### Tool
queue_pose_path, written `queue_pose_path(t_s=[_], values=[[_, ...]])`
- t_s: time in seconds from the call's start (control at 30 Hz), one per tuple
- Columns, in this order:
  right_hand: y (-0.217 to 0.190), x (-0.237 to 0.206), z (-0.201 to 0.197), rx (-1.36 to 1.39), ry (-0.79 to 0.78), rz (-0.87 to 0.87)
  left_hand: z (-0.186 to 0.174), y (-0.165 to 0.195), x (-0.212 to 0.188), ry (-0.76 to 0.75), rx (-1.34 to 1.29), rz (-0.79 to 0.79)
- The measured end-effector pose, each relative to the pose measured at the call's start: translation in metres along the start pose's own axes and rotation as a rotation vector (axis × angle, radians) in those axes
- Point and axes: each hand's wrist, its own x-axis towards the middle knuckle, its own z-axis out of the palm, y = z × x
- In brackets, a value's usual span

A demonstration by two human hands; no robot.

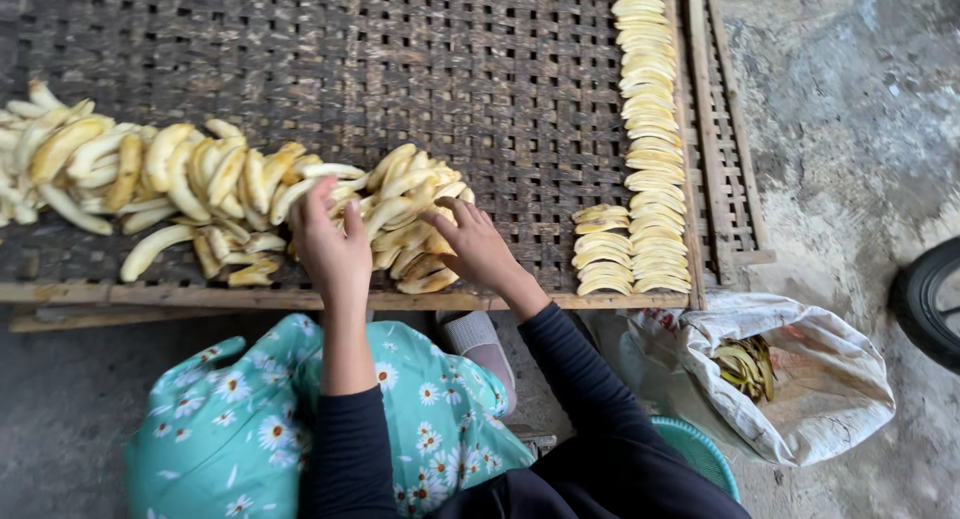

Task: The person sits on the ground and peels bananas with a small knife, dropping the peels into a sack. They place the peeled bananas into a plastic basket and then arrange them in rows on a woven bamboo drying tray.

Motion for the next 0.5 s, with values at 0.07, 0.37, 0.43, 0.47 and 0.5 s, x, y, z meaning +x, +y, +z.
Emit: queue_pose_path(t_s=[0.07,0.37,0.43,0.47,0.5], values=[[-0.003,0.008,0.012,-0.168,-0.078,-0.045,-0.01,-0.015,-0.012,-0.048,0.112,0.07],[0.017,0.011,0.033,-0.387,-0.172,-0.033,0.05,-0.039,-0.053,-0.087,-0.747,-0.387],[0.022,0.011,0.028,-0.375,-0.138,-0.035,0.072,-0.042,-0.057,-0.041,-1.068,-0.572],[0.024,0.012,0.026,-0.373,-0.149,-0.028,0.082,-0.043,-0.06,-0.027,-1.157,-0.684],[0.024,0.011,0.025,-0.368,-0.161,-0.021,0.089,-0.046,-0.065,-0.014,-1.242,-0.799]])
